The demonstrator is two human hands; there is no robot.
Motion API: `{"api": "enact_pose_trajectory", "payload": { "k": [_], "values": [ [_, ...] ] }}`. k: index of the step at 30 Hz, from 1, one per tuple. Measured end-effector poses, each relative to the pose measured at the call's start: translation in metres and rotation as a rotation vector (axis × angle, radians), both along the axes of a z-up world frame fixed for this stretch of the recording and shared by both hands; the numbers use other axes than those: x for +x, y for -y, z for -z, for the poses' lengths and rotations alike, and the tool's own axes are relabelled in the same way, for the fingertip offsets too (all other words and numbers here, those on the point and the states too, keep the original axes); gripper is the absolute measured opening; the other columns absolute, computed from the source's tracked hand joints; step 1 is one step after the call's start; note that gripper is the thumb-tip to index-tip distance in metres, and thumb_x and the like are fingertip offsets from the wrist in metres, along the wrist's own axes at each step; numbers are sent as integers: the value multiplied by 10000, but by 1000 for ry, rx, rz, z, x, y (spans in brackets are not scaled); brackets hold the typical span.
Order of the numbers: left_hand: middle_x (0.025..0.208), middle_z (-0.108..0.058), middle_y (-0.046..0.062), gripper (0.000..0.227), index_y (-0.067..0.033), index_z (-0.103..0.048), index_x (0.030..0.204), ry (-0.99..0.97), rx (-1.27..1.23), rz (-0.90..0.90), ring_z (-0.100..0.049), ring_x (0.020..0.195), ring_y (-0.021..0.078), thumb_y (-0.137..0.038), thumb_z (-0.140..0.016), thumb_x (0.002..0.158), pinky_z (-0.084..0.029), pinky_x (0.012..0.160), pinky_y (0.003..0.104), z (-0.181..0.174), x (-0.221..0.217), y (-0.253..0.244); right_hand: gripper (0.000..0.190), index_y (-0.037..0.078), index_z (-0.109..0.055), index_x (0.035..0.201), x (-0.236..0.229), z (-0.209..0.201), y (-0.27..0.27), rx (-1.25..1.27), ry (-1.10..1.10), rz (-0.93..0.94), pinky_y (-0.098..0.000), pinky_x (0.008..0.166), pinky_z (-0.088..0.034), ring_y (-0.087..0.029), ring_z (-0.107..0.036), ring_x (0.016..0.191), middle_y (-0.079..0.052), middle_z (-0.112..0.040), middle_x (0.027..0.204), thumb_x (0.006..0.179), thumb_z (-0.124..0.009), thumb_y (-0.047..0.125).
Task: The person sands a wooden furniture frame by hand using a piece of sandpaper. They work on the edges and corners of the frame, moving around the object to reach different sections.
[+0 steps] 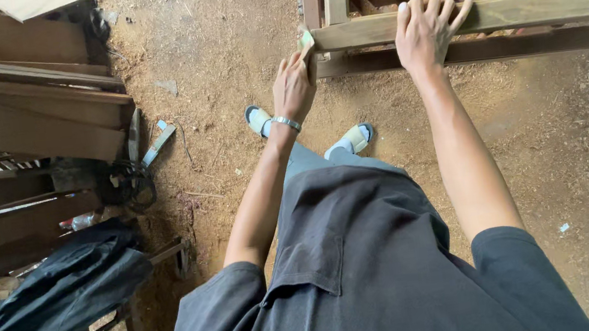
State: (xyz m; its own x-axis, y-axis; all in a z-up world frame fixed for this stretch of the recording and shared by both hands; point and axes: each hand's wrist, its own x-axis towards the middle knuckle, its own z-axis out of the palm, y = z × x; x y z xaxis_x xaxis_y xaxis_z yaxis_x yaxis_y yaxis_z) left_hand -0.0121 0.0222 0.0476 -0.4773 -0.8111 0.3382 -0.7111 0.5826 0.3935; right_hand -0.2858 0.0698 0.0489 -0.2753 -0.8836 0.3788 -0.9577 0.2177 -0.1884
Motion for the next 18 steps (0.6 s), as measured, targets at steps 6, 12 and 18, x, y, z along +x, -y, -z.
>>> {"api": "enact_pose_trajectory", "payload": {
  "k": [6, 12, 18],
  "values": [
    [755, -621, 113, 594, 69, -656, 984, -619, 1003, -392, -559, 606, 180, -432, -352, 1082, -490, 523, 333, 16, -8, 11, 328, 67, -573, 955, 1, -5, -2, 13, 24, -21, -698, 1126, -92, -343, -509, 1180, -132, -563, 1081, 1141, -392, 269],
    [768, -646, 120, 504, 13, -671, 1056, -621, 838, -365, -604, 615, 225, -414, -405, 1077, -506, 539, 345, -1, -12, 20, 299, 90, -579, 983, -6, 2, 3, 59, 41, -21, -714, 1090, -85, -351, -503, 1156, -146, -573, 1074, 1124, -397, 280],
    [1241, -609, 261, 418, -32, -500, 1384, -585, 28, -28, -611, 1049, 444, -355, -335, 1177, -544, 835, 425, -49, -18, -28, 355, 87, -570, 950, -2, -4, 2, 94, 53, -25, -703, 1125, -89, -347, -505, 1181, -141, -565, 1050, 1157, -395, 317]
  ]
}}
